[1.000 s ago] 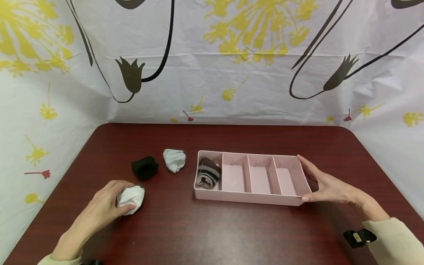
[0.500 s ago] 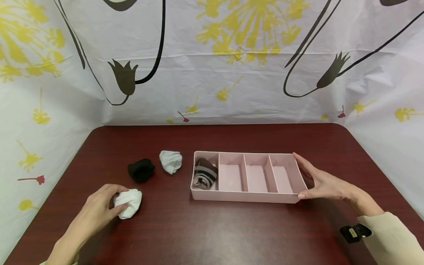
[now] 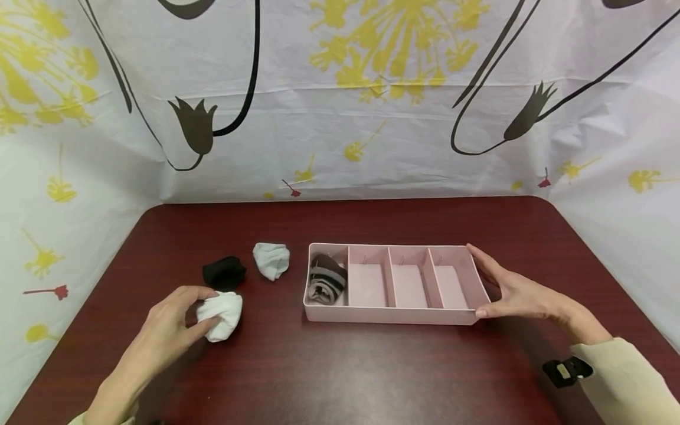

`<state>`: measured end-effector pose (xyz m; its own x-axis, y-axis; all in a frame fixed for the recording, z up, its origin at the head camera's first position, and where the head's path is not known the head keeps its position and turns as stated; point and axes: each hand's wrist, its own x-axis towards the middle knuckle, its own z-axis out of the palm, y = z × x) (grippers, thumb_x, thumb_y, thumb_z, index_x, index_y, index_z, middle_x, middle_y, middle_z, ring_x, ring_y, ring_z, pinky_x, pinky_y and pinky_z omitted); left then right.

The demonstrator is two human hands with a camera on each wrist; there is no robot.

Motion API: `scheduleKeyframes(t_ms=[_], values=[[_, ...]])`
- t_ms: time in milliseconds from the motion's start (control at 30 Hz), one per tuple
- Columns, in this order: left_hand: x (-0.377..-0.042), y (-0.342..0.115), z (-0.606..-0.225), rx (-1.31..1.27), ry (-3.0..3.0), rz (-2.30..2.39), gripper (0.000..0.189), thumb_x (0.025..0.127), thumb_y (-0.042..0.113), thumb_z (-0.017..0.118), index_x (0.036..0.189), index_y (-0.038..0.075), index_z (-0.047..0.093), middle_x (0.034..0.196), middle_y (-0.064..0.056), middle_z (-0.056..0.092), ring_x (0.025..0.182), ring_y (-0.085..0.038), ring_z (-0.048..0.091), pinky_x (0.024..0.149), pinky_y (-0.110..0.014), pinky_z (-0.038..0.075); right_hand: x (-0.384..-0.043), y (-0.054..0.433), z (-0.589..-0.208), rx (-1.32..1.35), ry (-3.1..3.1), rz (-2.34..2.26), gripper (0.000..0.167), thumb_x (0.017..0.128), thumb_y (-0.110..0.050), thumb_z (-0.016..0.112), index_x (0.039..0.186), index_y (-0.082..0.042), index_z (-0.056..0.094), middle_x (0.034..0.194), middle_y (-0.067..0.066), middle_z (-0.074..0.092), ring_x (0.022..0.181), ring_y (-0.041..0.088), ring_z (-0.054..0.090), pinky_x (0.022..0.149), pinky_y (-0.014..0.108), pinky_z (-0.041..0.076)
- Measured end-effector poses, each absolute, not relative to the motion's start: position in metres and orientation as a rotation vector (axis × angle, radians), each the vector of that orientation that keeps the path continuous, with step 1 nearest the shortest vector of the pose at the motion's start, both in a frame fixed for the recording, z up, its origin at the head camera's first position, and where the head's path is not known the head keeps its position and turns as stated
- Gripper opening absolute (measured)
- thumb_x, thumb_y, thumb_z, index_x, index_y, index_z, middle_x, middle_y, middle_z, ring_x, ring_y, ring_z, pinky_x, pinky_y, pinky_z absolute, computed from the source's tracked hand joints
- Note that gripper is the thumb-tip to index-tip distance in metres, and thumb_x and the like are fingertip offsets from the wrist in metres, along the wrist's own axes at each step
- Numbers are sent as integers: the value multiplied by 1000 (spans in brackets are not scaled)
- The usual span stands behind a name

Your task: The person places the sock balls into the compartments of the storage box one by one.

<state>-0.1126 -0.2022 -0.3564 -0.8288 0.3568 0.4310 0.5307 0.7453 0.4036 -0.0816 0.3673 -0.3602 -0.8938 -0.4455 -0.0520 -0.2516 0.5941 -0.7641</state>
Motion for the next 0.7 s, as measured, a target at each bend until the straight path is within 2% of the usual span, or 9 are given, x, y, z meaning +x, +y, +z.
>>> scheduleKeyframes(t_ms=[100, 200, 333, 500, 700], values=[[-115, -190, -350, -715, -2590, -795, 39, 63, 5, 84, 97, 11, 65, 95, 2, 63, 76, -3, 52, 62, -10, 42, -82, 367, -360, -574, 2587, -1182, 115, 73, -8, 77, 151, -23, -4, 152, 29, 6, 126, -20, 19, 94, 4, 29], [-118, -176, -342, -738, -2590, -843, 38, 65, 3, 82, 98, 10, 65, 95, 0, 63, 77, -1, 53, 61, -15, 48, -81, 367, -360, -572, 2583, -1185, 114, 73, -7, 77, 151, -24, -4, 152, 29, 5, 126, -20, 19, 94, 4, 29], [-122, -157, -333, -749, -2630, -959, 35, 69, 1, 79, 100, 8, 65, 99, -1, 63, 84, -7, 57, 64, -22, 54, -81, 367, -360, -566, 2575, -1191, 113, 74, -8, 77, 151, -25, -4, 153, 27, 6, 126, -20, 19, 94, 4, 28], [-128, -136, -326, -782, -2636, -1062, 33, 72, 1, 78, 102, 6, 65, 101, -4, 63, 88, -15, 60, 69, -26, 55, -81, 367, -359, -563, 2577, -1190, 113, 74, -8, 77, 151, -26, -3, 153, 26, 7, 126, -19, 20, 94, 3, 28], [-136, -115, -323, -863, -2604, -1054, 33, 71, 4, 80, 101, 6, 65, 99, -4, 63, 83, -12, 59, 68, -27, 54, -81, 367, -360, -562, 2590, -1177, 114, 73, -8, 77, 151, -24, -4, 152, 28, 7, 125, -20, 19, 94, 5, 30]])
